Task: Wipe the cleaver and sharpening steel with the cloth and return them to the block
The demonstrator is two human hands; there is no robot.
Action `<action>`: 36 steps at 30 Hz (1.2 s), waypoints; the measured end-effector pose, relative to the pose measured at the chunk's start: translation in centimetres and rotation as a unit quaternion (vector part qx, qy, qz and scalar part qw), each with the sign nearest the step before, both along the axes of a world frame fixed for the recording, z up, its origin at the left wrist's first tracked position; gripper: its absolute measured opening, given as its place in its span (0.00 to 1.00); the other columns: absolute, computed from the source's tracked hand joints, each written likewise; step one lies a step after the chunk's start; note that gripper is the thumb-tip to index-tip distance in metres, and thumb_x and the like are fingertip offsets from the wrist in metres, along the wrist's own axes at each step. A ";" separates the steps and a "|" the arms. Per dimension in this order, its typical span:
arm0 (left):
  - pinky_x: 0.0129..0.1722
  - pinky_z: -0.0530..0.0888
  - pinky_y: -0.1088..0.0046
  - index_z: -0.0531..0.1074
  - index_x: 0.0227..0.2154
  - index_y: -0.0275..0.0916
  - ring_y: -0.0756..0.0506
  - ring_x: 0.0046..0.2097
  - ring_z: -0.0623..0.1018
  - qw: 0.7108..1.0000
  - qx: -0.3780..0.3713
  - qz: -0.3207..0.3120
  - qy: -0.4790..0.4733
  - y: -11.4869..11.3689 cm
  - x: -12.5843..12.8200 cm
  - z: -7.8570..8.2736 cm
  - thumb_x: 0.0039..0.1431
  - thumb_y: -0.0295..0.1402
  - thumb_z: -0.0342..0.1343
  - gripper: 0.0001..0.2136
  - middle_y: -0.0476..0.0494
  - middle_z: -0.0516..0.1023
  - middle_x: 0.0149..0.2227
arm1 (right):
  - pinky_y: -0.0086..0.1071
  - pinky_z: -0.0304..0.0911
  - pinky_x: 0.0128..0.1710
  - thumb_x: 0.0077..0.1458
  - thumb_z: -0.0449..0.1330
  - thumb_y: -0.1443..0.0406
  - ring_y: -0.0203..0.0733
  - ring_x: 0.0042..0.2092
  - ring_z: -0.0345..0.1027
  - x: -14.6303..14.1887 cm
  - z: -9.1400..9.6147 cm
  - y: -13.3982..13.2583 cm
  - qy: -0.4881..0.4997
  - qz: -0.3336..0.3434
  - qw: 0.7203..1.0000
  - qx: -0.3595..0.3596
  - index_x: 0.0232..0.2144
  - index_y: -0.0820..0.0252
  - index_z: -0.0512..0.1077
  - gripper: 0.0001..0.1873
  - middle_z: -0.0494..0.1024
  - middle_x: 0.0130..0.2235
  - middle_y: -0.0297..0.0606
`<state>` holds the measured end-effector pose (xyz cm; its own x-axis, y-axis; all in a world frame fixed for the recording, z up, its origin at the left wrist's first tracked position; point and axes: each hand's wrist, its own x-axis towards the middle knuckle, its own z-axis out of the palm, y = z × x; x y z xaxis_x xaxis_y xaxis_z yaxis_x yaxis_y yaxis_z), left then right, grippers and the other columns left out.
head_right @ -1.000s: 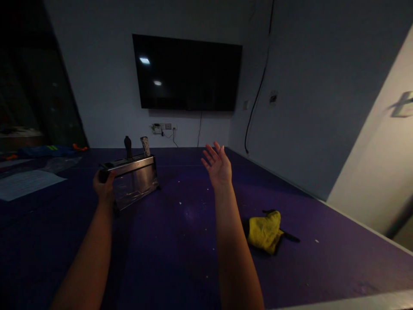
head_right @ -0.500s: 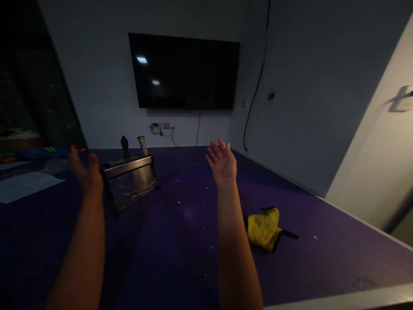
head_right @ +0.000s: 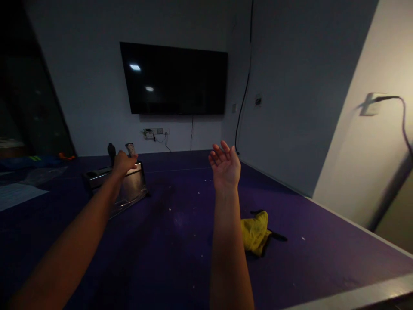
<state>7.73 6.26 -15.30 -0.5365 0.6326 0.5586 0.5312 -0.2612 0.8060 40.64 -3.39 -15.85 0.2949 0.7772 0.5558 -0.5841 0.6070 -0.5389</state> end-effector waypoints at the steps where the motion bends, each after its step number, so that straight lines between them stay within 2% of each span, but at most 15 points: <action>1: 0.36 0.71 0.61 0.68 0.30 0.31 0.30 0.41 0.77 0.999 -0.039 0.013 0.005 0.5 -0.3 0.1 0.38 0.29 0.61 0.13 0.22 0.76 0.34 | 0.38 0.65 0.43 0.50 0.54 0.49 0.39 0.41 0.69 0.1 0.0 0.0 0.001 -0.004 1.000 0.003 0.36 0.51 0.72 0.18 0.76 0.39 0.35; 4: 0.33 0.71 0.62 0.68 0.23 0.34 0.31 0.37 0.78 0.993 -0.115 0.024 0.017 1.6 -0.8 0.6 0.39 0.29 0.60 0.08 0.26 0.77 0.28 | 0.38 0.65 0.42 0.50 0.53 0.48 0.39 0.40 0.69 0.2 -0.1 0.0 0.000 -0.011 1.000 0.010 0.36 0.51 0.72 0.18 0.76 0.38 0.35; 9: 0.37 0.72 0.63 0.64 0.16 0.38 0.32 0.44 0.76 0.993 -0.115 0.039 0.009 2.7 -1.3 1.8 0.35 0.25 0.62 0.10 0.31 0.77 0.27 | 0.38 0.65 0.42 0.50 0.53 0.48 0.38 0.38 0.69 -0.1 -0.1 -0.1 0.002 0.000 1.000 0.004 0.35 0.51 0.72 0.18 0.76 0.36 0.34; 13: 0.35 0.73 0.64 0.62 0.16 0.36 0.33 0.42 0.77 0.993 -0.114 0.022 -0.015 2.4 -1.1 3.2 0.42 0.26 0.59 0.09 0.29 0.77 0.28 | 0.37 0.65 0.41 0.51 0.53 0.49 0.38 0.36 0.69 -0.1 0.2 -0.5 0.007 0.002 1.000 -0.001 0.35 0.52 0.72 0.17 0.76 0.34 0.34; 16: 0.33 0.73 0.66 0.63 0.20 0.31 0.35 0.40 0.78 0.996 -0.077 0.000 -0.035 1.7 -1.0 4.8 0.49 0.27 0.55 0.08 0.26 0.76 0.33 | 0.36 0.65 0.39 0.51 0.53 0.49 0.36 0.33 0.69 -0.1 0.4 -0.8 0.009 -0.001 1.000 0.000 0.34 0.52 0.72 0.17 0.76 0.33 0.34; 19: 0.33 0.73 0.67 0.63 0.25 0.25 0.36 0.39 0.78 0.998 -0.015 -0.029 -0.047 1.2 -0.8 7.1 0.52 0.26 0.53 0.08 0.25 0.74 0.37 | 0.34 0.64 0.38 0.52 0.53 0.50 0.34 0.31 0.68 -0.4 0.5 -1.1 0.027 0.005 1.000 -0.011 0.33 0.53 0.73 0.16 0.75 0.31 0.33; 24: 0.37 0.72 0.63 0.63 0.33 0.16 0.37 0.40 0.77 0.995 0.073 -0.068 -0.031 0.7 -0.3 12.2 0.55 0.30 0.51 0.14 0.33 0.72 0.36 | 0.35 0.64 0.37 0.51 0.54 0.50 0.35 0.31 0.67 -0.8 0.6 -1.0 0.019 0.017 0.999 -0.028 0.34 0.54 0.73 0.17 0.75 0.30 0.33; 26: 0.39 0.72 0.65 0.61 0.37 0.17 0.43 0.37 0.78 0.989 0.116 -0.087 -0.009 -0.4 0.5 14.0 0.58 0.31 0.49 0.15 0.37 0.71 0.38 | 0.33 0.63 0.36 0.51 0.54 0.51 0.34 0.30 0.67 -1.0 0.7 -1.0 0.016 0.017 0.999 -0.038 0.34 0.55 0.73 0.17 0.75 0.30 0.33; 28: 0.39 0.74 0.70 0.59 0.41 0.21 0.53 0.30 0.77 0.979 0.174 -0.102 0.028 -2.5 1.9 14.6 0.60 0.34 0.50 0.16 0.37 0.71 0.43 | 0.32 0.62 0.34 0.51 0.54 0.51 0.33 0.28 0.66 -1.4 0.8 -1.2 0.003 0.014 0.999 -0.051 0.35 0.56 0.73 0.18 0.75 0.29 0.34; 30: 0.34 0.75 0.74 0.56 0.45 0.25 0.59 0.26 0.74 0.956 0.238 -0.131 0.109 -5.6 3.7 13.4 0.62 0.38 0.48 0.19 0.36 0.70 0.46 | 0.31 0.62 0.31 0.51 0.53 0.50 0.33 0.26 0.65 -2.2 1.0 -1.5 -0.032 0.010 0.997 -0.072 0.35 0.59 0.73 0.20 0.75 0.28 0.35; 31: 0.32 0.75 0.77 0.55 0.47 0.27 0.59 0.26 0.74 0.935 0.274 -0.150 0.168 -7.3 4.7 12.1 0.63 0.40 0.46 0.19 0.36 0.70 0.47 | 0.30 0.61 0.29 0.52 0.53 0.50 0.32 0.25 0.65 -2.7 1.2 -1.8 -0.063 0.009 0.994 -0.087 0.34 0.61 0.74 0.22 0.75 0.27 0.37; 32: 0.31 0.75 0.79 0.56 0.47 0.29 0.59 0.26 0.74 0.914 0.308 -0.156 0.215 -9.0 5.7 10.3 0.64 0.40 0.43 0.18 0.37 0.71 0.47 | 0.30 0.60 0.27 0.52 0.52 0.48 0.32 0.23 0.64 -3.4 1.3 -2.0 -0.104 0.011 0.989 -0.103 0.33 0.63 0.74 0.24 0.75 0.25 0.38; 34: 0.30 0.75 0.81 0.57 0.49 0.33 0.57 0.28 0.76 0.862 0.361 -0.180 0.308 -12.1 7.2 5.6 0.66 0.36 0.40 0.14 0.39 0.73 0.45 | 0.29 0.58 0.24 0.53 0.48 0.44 0.32 0.20 0.62 -5.0 1.5 -2.6 -0.201 0.034 0.969 -0.139 0.31 0.66 0.75 0.31 0.75 0.23 0.41; 35: 0.33 0.75 0.79 0.56 0.50 0.35 0.55 0.33 0.77 0.821 0.383 -0.202 0.372 -13.3 7.8 3.0 0.66 0.33 0.39 0.13 0.39 0.73 0.46 | 0.29 0.58 0.22 0.53 0.45 0.42 0.32 0.19 0.62 -5.7 1.6 -2.8 -0.245 0.052 0.955 -0.158 0.30 0.68 0.75 0.35 0.74 0.21 0.42; 36: 0.39 0.76 0.75 0.57 0.51 0.36 0.50 0.41 0.77 0.768 0.400 -0.222 0.449 -14.2 8.1 0.4 0.65 0.32 0.39 0.13 0.37 0.72 0.48 | 0.29 0.57 0.21 0.53 0.43 0.40 0.32 0.18 0.61 -6.5 1.6 -2.9 -0.280 0.069 0.941 -0.180 0.29 0.68 0.75 0.38 0.73 0.20 0.42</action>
